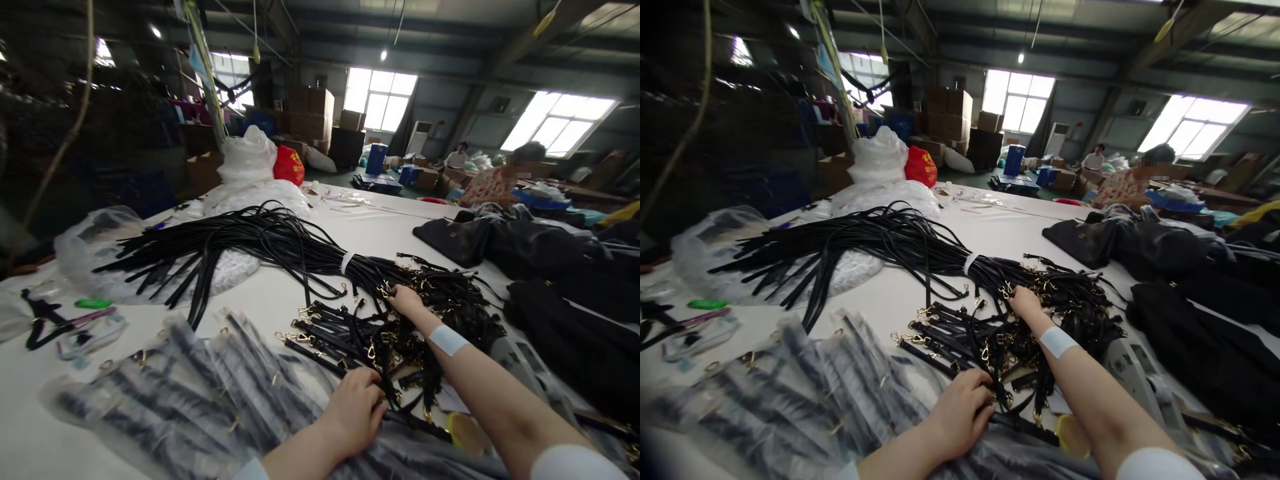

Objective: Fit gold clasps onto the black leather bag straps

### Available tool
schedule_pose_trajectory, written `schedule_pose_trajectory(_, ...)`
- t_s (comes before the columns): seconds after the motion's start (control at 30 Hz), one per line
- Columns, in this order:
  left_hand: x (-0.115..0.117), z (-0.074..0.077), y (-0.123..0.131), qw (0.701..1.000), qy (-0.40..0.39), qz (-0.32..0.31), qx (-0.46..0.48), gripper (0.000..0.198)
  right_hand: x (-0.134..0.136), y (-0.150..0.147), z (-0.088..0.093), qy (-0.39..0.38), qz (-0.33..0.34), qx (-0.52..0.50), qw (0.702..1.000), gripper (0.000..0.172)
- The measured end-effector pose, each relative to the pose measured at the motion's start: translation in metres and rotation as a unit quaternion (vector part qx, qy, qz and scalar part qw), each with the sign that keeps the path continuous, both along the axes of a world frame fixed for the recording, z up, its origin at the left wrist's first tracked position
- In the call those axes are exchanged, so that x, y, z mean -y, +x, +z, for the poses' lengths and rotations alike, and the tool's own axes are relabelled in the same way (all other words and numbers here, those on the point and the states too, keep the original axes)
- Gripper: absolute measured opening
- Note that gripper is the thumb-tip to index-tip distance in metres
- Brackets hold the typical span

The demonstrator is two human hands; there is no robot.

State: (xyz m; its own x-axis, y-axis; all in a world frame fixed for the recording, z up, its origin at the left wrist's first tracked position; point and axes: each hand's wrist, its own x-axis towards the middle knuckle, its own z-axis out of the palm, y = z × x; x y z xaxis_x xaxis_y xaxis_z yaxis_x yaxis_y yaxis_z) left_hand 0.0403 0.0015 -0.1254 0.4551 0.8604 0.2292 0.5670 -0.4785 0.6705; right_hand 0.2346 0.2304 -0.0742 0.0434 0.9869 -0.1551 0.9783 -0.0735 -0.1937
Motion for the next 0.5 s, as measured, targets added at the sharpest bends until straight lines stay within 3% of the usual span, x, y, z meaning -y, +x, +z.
schedule_pose_trajectory(0.3, -0.005, -0.003, 0.003, 1.0, -0.007, 0.002, -0.002, 0.014, 0.015, 0.023, 0.009, -0.062, -0.004, -0.122, 0.991, 0.03)
schedule_pose_trajectory(0.4, -0.005, -0.005, 0.003, 1.0, -0.002, 0.003, -0.003, 0.013, 0.028, 0.018, 0.025, -0.052, -0.002, -0.201, 0.978, 0.03)
schedule_pose_trajectory(0.5, -0.002, -0.003, 0.002, 1.0, 0.016, -0.001, 0.013, 0.015, 0.046, 0.01, 0.053, -0.027, 0.014, -0.292, 0.956, 0.031)
